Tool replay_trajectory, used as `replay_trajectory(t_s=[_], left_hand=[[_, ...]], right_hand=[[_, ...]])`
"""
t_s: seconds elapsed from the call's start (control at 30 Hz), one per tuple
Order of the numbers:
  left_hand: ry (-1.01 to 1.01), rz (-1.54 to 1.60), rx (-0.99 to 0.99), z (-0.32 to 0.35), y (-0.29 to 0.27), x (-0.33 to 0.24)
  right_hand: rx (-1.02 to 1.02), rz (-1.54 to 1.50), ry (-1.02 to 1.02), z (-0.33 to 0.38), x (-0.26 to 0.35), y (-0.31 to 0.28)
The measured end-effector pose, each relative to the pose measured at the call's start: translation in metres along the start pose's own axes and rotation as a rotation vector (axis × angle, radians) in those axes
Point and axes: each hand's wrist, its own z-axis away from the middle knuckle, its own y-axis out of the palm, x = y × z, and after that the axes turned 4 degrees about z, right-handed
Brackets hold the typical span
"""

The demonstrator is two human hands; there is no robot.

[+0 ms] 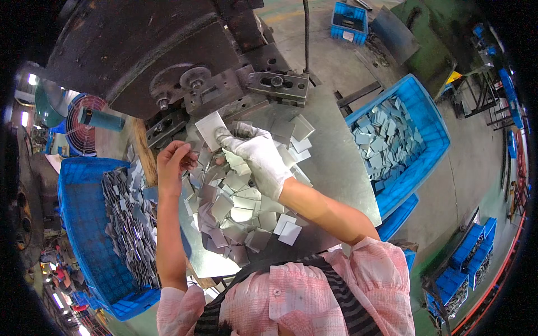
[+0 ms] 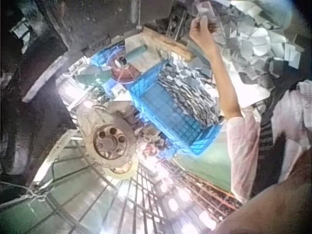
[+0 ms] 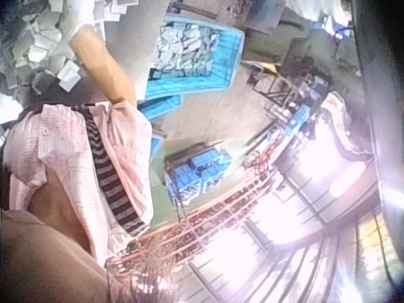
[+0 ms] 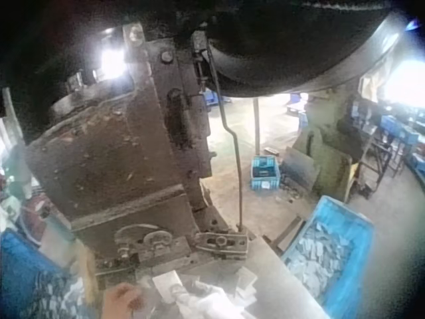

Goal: The person repeatedly picks up small metal plates from a pile on a table, inserts them into a punch machine die by hand, and gathers the processed plates with a gloved hand.

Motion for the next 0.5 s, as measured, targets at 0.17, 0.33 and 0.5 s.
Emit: replay_trajectory(t_s=[0.17, 0.33, 0.5], left_hand=[[-0.057, 0.326, 0.035, -0.006, 0.006, 0.008], [-0.041, 0.435, 0.034, -0.009, 0.016, 0.009], [0.051, 0.376, -0.168, -0.045, 0.056, 0.011]], right_hand=[[-0.005, 0.027, -0.022, 0.003, 0.004, 0.001], [0.053, -0.013, -0.001, 0.004, 0.004, 0.002], [0.034, -0.098, 0.01, -0.005, -0.011, -0.024]])
